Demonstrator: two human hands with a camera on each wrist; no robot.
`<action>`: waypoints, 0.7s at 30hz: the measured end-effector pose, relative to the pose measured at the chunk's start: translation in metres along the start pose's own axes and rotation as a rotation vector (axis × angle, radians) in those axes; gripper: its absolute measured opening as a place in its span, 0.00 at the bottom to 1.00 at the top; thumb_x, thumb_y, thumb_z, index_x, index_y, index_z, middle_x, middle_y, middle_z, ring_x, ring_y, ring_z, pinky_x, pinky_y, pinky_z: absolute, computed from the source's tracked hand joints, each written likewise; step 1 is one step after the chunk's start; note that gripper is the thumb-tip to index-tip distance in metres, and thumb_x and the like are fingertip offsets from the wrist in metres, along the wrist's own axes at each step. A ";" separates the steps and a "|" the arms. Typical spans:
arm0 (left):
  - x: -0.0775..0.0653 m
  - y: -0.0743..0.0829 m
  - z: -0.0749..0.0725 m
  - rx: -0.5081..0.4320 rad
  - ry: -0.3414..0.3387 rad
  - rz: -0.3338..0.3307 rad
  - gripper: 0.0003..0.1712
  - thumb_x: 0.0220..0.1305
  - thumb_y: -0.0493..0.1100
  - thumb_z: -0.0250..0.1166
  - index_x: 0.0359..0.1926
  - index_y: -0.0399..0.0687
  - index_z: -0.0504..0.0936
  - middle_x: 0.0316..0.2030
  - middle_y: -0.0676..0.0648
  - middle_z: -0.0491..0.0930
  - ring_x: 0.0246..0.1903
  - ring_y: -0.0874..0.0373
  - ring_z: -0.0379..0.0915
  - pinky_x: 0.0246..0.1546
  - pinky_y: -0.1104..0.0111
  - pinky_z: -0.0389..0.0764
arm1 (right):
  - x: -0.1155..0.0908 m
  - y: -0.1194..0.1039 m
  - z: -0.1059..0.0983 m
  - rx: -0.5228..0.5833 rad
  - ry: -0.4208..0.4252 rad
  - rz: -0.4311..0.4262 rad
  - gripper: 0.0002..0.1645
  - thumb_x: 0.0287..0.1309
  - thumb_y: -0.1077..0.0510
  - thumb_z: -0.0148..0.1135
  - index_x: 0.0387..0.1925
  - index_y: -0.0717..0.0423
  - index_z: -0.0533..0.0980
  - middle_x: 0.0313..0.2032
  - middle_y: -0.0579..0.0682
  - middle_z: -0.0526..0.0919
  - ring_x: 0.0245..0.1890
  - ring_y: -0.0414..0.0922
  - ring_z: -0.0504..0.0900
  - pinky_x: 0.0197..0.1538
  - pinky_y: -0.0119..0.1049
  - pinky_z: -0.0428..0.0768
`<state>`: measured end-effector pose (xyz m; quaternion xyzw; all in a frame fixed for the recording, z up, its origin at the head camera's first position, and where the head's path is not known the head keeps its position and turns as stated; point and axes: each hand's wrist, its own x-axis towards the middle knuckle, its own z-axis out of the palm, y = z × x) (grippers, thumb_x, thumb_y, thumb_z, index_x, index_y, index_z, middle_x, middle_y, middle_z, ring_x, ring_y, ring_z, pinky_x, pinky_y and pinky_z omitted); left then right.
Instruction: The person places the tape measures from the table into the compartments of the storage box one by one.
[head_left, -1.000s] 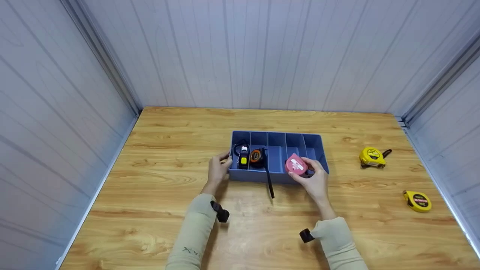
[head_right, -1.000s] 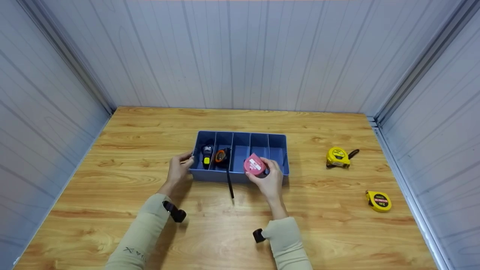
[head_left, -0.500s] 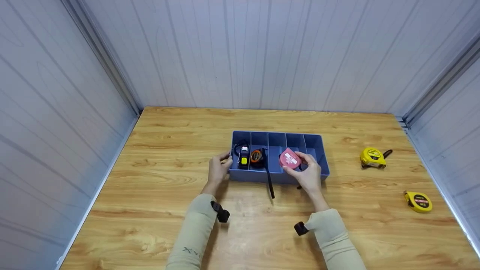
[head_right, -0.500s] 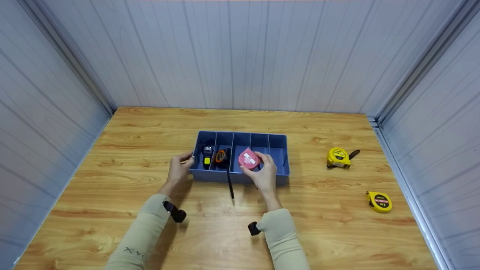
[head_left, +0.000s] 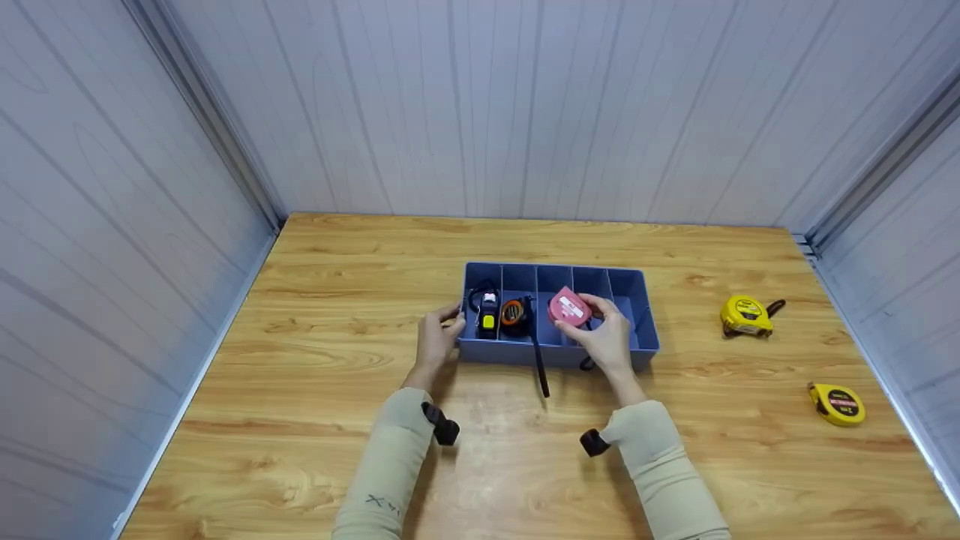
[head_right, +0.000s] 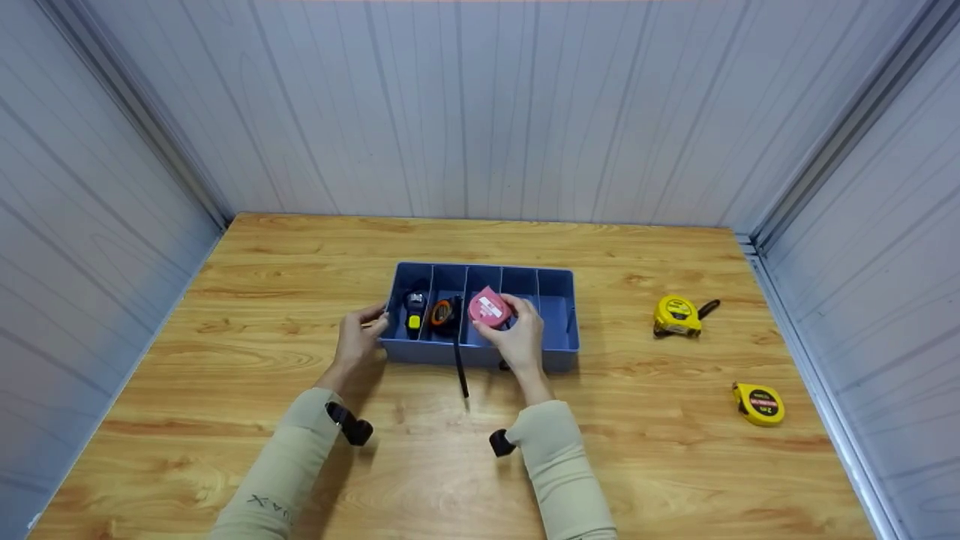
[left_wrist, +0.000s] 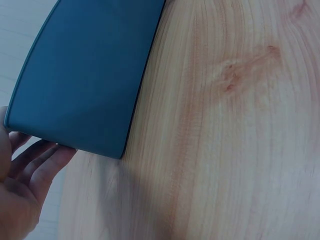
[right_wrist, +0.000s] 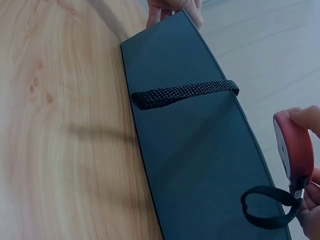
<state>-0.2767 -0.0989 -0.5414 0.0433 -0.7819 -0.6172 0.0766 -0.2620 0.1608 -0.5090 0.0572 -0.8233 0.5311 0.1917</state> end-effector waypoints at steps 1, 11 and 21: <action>0.000 0.000 0.000 -0.008 -0.002 -0.008 0.18 0.56 0.34 0.57 0.49 0.40 0.77 0.38 0.41 0.79 0.29 0.57 0.75 0.26 0.72 0.76 | 0.001 0.000 0.001 0.000 0.001 -0.006 0.33 0.27 0.57 0.77 0.42 0.63 0.77 0.36 0.55 0.79 0.35 0.46 0.74 0.40 0.44 0.72; 0.000 0.000 0.000 0.064 0.018 0.040 0.17 0.55 0.34 0.58 0.48 0.38 0.78 0.39 0.41 0.80 0.36 0.56 0.75 0.36 0.69 0.77 | 0.011 0.001 0.006 0.020 -0.050 0.030 0.33 0.29 0.57 0.76 0.43 0.65 0.76 0.39 0.58 0.79 0.37 0.49 0.75 0.43 0.49 0.72; -0.001 0.000 0.000 -0.021 0.002 -0.005 0.18 0.56 0.33 0.58 0.49 0.38 0.77 0.39 0.40 0.79 0.31 0.57 0.75 0.30 0.70 0.78 | 0.016 0.004 0.009 0.005 -0.095 0.035 0.34 0.28 0.56 0.76 0.43 0.65 0.76 0.38 0.58 0.80 0.37 0.50 0.76 0.43 0.49 0.73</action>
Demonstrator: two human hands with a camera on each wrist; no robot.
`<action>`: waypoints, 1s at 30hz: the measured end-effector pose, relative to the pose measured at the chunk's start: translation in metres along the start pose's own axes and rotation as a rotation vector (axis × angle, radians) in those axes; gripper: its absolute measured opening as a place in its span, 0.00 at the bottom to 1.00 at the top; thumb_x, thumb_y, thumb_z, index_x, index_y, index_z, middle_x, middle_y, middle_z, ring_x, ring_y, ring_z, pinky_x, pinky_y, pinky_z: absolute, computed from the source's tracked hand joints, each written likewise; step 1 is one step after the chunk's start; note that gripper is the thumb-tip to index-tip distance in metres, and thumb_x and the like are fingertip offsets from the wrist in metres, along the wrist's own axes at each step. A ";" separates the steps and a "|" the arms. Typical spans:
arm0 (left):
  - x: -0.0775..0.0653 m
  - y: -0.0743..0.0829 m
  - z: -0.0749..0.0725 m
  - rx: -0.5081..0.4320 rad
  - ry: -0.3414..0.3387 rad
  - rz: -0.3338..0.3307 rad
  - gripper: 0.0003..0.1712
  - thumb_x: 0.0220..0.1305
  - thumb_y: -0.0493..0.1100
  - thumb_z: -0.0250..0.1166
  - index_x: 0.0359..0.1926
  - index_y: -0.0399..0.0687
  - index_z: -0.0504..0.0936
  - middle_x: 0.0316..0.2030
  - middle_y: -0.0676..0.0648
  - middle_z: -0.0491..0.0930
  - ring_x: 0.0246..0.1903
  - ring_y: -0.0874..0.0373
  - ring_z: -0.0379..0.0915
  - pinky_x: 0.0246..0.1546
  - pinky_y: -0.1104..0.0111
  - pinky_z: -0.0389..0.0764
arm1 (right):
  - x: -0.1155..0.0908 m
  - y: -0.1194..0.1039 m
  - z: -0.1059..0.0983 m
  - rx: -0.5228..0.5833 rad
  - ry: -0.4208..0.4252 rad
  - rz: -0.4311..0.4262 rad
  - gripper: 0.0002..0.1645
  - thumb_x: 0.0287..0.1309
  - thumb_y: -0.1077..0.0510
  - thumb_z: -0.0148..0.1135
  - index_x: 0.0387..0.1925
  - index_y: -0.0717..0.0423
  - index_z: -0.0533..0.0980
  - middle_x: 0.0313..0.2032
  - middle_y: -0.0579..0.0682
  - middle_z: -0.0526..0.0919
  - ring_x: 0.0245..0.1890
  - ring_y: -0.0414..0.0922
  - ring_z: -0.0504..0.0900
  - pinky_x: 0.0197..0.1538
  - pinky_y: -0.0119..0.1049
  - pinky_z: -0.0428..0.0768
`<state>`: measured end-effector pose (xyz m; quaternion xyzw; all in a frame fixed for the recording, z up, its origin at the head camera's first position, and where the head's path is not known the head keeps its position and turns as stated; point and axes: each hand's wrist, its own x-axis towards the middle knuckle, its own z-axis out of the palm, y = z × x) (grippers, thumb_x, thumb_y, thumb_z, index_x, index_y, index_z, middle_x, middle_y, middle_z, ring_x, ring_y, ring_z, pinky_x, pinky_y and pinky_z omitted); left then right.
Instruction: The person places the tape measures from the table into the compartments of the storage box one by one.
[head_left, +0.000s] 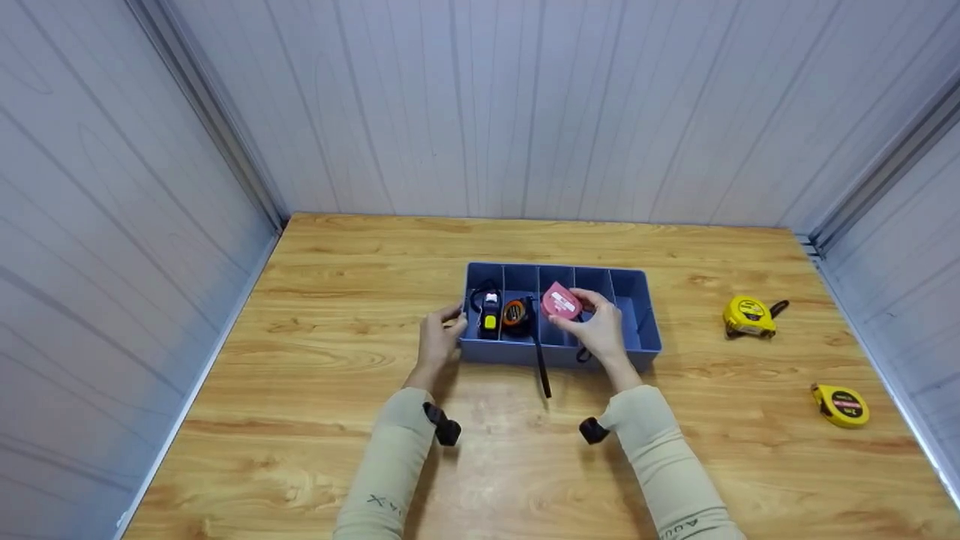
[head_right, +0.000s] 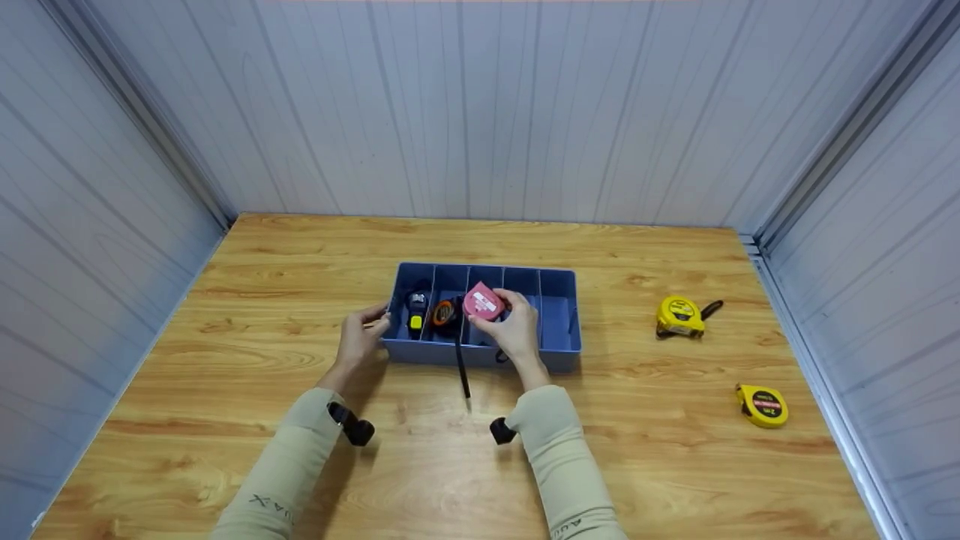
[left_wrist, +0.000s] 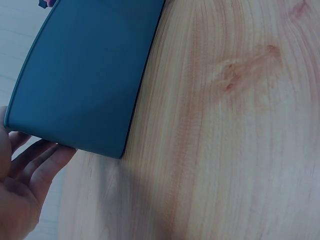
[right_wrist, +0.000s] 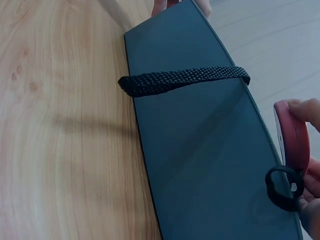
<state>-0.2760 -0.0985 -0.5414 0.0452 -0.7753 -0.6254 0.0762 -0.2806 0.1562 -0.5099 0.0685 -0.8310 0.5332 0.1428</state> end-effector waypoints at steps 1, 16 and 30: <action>0.000 0.000 0.000 0.000 -0.002 0.000 0.18 0.56 0.33 0.57 0.49 0.37 0.77 0.40 0.40 0.79 0.31 0.57 0.75 0.30 0.70 0.78 | 0.000 0.000 0.000 -0.002 0.000 -0.002 0.34 0.28 0.56 0.76 0.43 0.65 0.76 0.38 0.58 0.80 0.37 0.50 0.76 0.43 0.49 0.73; -0.002 0.002 -0.001 0.025 -0.006 0.009 0.18 0.56 0.35 0.57 0.49 0.40 0.77 0.41 0.41 0.79 0.33 0.56 0.75 0.31 0.69 0.78 | 0.005 0.005 -0.001 -0.055 -0.046 -0.008 0.34 0.27 0.55 0.77 0.43 0.63 0.77 0.39 0.56 0.80 0.37 0.48 0.77 0.41 0.40 0.75; -0.001 0.002 -0.001 -0.056 -0.023 -0.043 0.19 0.57 0.34 0.56 0.51 0.41 0.76 0.44 0.40 0.77 0.35 0.51 0.76 0.32 0.67 0.78 | 0.009 0.007 -0.003 -0.083 -0.097 0.023 0.34 0.28 0.56 0.76 0.44 0.62 0.76 0.40 0.56 0.79 0.39 0.48 0.77 0.43 0.40 0.74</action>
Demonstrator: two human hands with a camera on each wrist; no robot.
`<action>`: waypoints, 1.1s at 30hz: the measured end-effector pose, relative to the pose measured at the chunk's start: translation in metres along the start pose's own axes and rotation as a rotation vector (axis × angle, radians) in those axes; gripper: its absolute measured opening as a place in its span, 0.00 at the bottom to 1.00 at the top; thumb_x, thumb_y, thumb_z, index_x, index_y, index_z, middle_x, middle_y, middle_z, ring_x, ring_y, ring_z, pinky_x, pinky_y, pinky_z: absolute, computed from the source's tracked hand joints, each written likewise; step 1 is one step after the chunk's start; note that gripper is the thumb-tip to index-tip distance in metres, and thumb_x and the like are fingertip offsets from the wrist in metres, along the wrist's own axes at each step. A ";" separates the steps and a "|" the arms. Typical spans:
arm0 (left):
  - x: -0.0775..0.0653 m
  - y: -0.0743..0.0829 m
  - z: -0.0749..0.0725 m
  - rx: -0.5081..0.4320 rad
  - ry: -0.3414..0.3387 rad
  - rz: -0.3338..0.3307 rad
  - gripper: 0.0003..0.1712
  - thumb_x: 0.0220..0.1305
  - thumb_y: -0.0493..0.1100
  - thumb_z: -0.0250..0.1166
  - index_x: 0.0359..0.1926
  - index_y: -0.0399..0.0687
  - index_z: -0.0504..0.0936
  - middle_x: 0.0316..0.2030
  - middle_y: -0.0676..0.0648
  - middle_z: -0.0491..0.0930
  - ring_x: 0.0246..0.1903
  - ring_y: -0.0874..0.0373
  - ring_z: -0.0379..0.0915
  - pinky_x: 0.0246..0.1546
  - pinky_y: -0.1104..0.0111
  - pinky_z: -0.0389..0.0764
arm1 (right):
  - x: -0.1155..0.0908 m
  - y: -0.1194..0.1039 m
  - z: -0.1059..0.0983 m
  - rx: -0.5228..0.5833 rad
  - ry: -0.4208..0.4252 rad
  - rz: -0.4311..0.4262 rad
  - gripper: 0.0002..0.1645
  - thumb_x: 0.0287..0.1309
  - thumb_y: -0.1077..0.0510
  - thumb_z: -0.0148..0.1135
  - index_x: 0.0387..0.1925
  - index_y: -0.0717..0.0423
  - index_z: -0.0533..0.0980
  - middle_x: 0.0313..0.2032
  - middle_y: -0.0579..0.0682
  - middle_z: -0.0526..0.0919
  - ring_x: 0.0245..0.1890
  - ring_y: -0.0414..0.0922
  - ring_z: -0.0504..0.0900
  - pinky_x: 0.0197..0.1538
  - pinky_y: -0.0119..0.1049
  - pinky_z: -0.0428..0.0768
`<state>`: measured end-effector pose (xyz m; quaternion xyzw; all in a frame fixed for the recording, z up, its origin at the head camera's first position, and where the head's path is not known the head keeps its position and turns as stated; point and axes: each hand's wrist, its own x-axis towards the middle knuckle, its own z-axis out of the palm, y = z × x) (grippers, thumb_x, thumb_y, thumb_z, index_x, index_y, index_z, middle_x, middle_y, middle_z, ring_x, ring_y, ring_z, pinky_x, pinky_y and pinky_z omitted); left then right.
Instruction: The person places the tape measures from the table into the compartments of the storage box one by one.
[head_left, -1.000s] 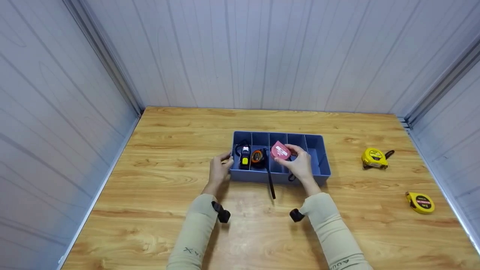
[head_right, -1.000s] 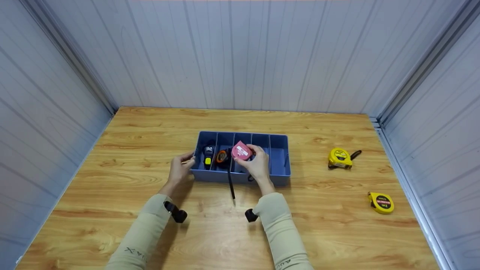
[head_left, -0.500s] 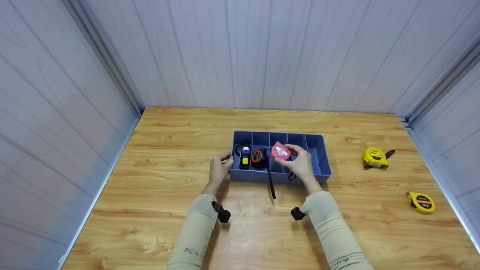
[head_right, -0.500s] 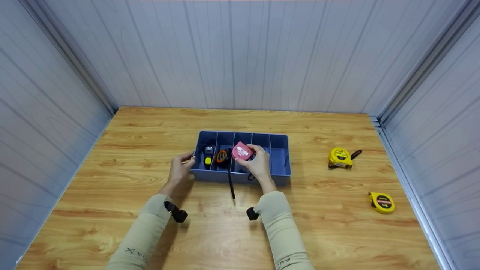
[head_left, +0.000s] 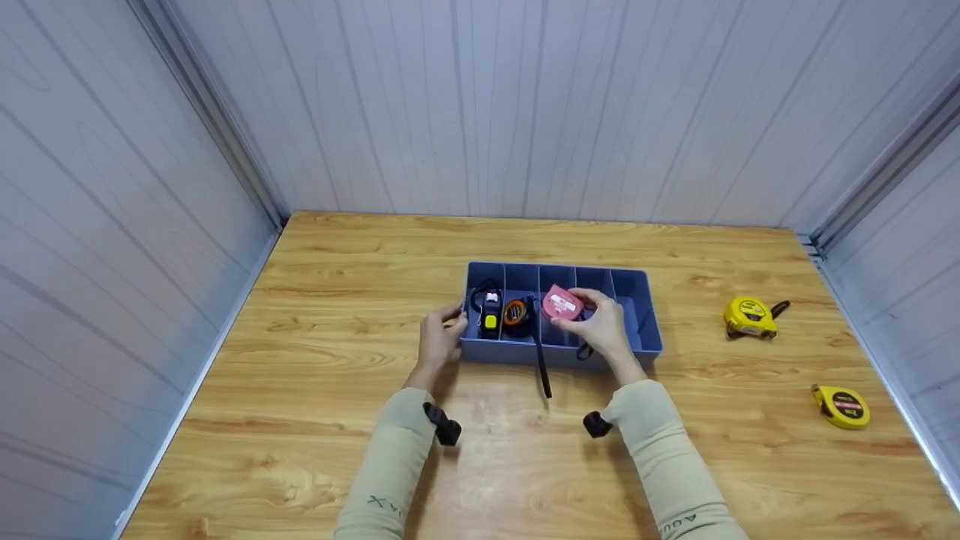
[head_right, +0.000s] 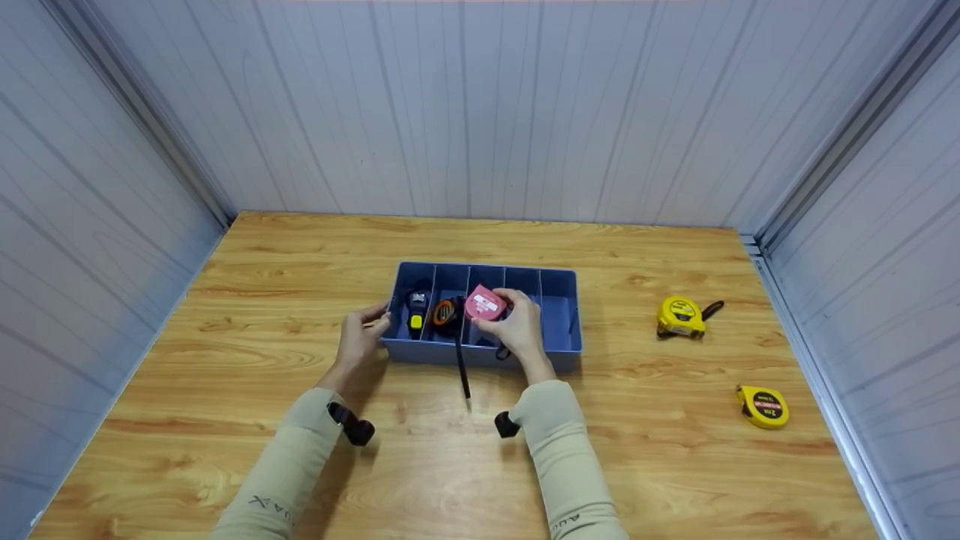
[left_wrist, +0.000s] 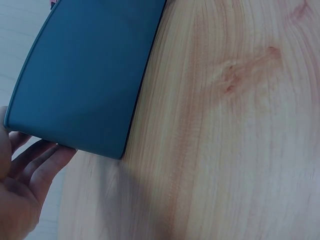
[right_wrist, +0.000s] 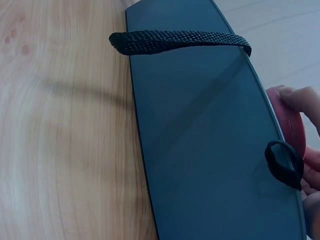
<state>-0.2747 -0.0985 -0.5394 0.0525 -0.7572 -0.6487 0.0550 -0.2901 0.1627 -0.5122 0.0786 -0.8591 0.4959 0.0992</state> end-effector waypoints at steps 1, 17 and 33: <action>0.000 0.000 0.000 0.003 -0.001 0.000 0.19 0.57 0.34 0.56 0.51 0.41 0.76 0.44 0.40 0.77 0.35 0.51 0.76 0.32 0.67 0.78 | 0.000 0.000 0.000 -0.005 -0.001 -0.006 0.34 0.27 0.57 0.77 0.44 0.62 0.76 0.40 0.56 0.79 0.40 0.48 0.76 0.44 0.40 0.74; 0.000 -0.001 0.000 0.069 0.018 0.037 0.18 0.56 0.35 0.57 0.49 0.39 0.77 0.39 0.38 0.79 0.31 0.54 0.76 0.30 0.69 0.78 | 0.000 0.003 0.002 -0.037 0.011 -0.123 0.34 0.22 0.62 0.77 0.41 0.65 0.76 0.38 0.57 0.77 0.39 0.49 0.75 0.43 0.41 0.74; 0.001 -0.002 -0.001 0.068 0.010 0.055 0.18 0.56 0.34 0.57 0.49 0.39 0.77 0.41 0.39 0.78 0.33 0.52 0.77 0.32 0.68 0.78 | 0.004 -0.001 0.004 -0.126 -0.005 -0.172 0.35 0.21 0.62 0.77 0.41 0.66 0.76 0.37 0.57 0.77 0.40 0.51 0.74 0.46 0.42 0.71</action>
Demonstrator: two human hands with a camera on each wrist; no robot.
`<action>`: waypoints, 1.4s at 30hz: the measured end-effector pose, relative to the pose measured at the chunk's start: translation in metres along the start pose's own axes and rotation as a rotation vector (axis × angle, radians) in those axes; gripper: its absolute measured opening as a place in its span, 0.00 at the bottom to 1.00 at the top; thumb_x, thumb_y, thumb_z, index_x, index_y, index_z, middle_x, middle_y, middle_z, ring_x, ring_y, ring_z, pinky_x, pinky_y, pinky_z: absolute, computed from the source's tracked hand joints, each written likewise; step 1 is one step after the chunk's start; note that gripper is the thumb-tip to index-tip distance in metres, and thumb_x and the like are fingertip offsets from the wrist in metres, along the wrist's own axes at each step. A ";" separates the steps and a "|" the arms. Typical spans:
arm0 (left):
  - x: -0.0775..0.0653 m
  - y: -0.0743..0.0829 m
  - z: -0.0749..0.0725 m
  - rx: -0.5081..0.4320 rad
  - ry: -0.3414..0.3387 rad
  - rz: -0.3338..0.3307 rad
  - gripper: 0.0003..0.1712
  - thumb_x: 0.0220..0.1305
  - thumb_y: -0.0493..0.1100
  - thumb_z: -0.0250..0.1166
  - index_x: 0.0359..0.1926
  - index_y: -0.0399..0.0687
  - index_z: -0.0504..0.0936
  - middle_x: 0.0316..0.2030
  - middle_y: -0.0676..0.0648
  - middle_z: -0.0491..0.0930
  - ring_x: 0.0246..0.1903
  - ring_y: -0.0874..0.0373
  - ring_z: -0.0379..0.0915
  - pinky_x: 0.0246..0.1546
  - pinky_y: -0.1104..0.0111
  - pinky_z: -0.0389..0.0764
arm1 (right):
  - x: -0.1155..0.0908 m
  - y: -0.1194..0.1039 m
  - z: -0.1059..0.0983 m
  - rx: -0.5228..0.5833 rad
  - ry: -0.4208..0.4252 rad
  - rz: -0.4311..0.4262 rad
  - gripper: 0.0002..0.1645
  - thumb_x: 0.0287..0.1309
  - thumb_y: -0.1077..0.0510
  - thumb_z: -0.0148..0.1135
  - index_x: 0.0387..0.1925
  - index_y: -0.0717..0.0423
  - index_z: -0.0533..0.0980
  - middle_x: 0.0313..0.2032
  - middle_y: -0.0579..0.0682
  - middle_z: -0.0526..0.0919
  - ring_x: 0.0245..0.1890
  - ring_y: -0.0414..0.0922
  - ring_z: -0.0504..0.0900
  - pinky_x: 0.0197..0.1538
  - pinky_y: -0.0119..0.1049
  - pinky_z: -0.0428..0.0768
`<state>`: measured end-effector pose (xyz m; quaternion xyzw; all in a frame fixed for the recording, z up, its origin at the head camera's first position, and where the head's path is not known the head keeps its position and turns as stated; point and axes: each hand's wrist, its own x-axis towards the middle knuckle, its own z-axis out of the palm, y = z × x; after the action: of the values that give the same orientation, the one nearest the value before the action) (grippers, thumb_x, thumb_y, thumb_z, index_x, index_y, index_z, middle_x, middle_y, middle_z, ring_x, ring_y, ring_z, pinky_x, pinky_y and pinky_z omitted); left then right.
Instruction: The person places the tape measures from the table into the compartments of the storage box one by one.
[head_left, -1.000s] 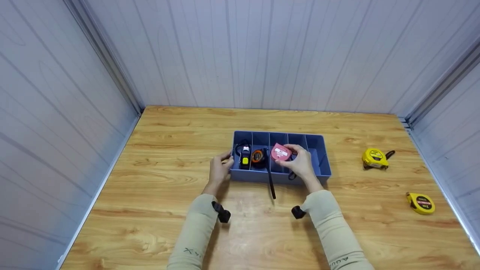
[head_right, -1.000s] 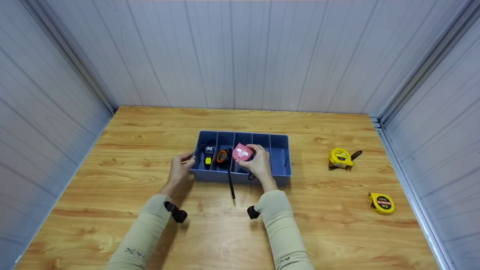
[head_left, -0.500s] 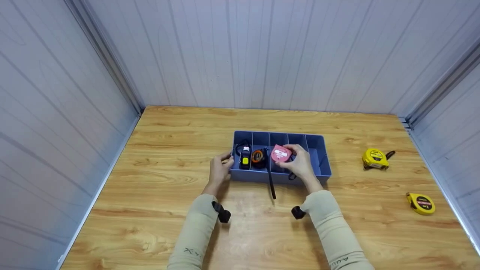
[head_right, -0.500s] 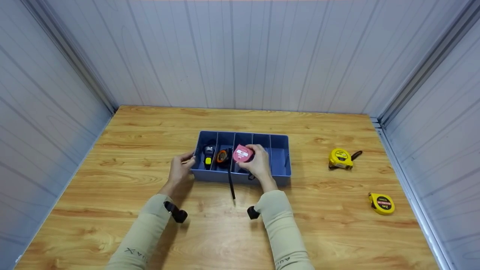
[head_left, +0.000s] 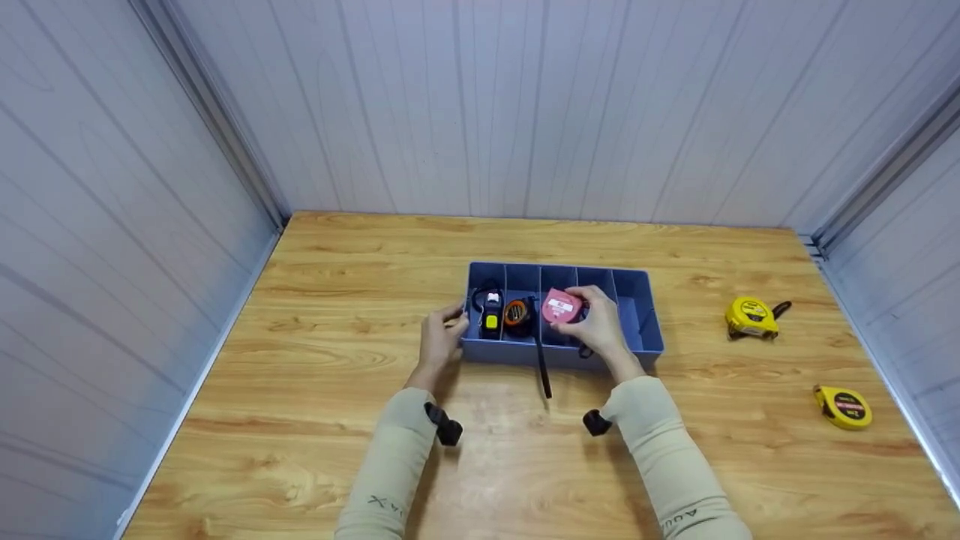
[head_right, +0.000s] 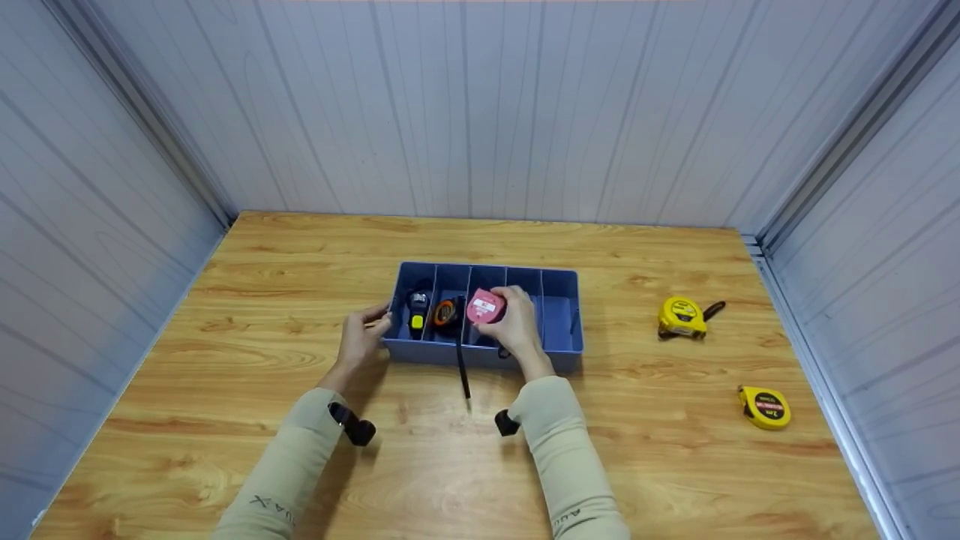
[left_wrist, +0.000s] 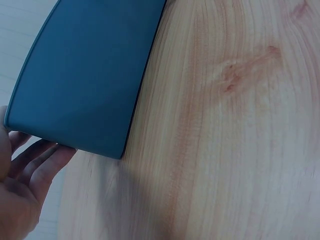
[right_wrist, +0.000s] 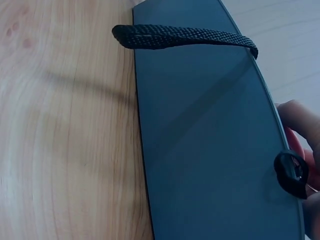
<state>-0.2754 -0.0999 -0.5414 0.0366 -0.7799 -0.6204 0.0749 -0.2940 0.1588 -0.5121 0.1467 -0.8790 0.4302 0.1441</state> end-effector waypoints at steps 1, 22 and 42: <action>0.000 0.000 0.000 0.001 0.000 0.000 0.18 0.56 0.34 0.57 0.50 0.39 0.77 0.41 0.39 0.78 0.33 0.52 0.77 0.32 0.68 0.78 | 0.001 0.000 0.000 -0.004 -0.001 -0.006 0.35 0.21 0.62 0.77 0.40 0.66 0.76 0.37 0.57 0.77 0.40 0.51 0.74 0.46 0.43 0.71; 0.000 0.001 0.001 -0.011 0.000 -0.002 0.18 0.56 0.34 0.57 0.49 0.39 0.77 0.41 0.38 0.78 0.34 0.52 0.76 0.33 0.69 0.78 | 0.005 0.001 0.001 -0.110 -0.070 -0.069 0.35 0.25 0.58 0.76 0.42 0.67 0.75 0.38 0.58 0.75 0.41 0.54 0.71 0.47 0.47 0.67; 0.000 -0.001 0.000 0.016 0.007 -0.001 0.18 0.55 0.35 0.57 0.49 0.38 0.77 0.40 0.36 0.78 0.32 0.55 0.76 0.31 0.68 0.78 | 0.014 0.010 -0.004 -0.114 -0.195 -0.160 0.36 0.27 0.53 0.76 0.43 0.66 0.76 0.39 0.56 0.76 0.42 0.52 0.70 0.48 0.46 0.68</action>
<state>-0.2758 -0.1000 -0.5423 0.0395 -0.7847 -0.6139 0.0771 -0.3101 0.1663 -0.5114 0.2491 -0.8973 0.3505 0.0998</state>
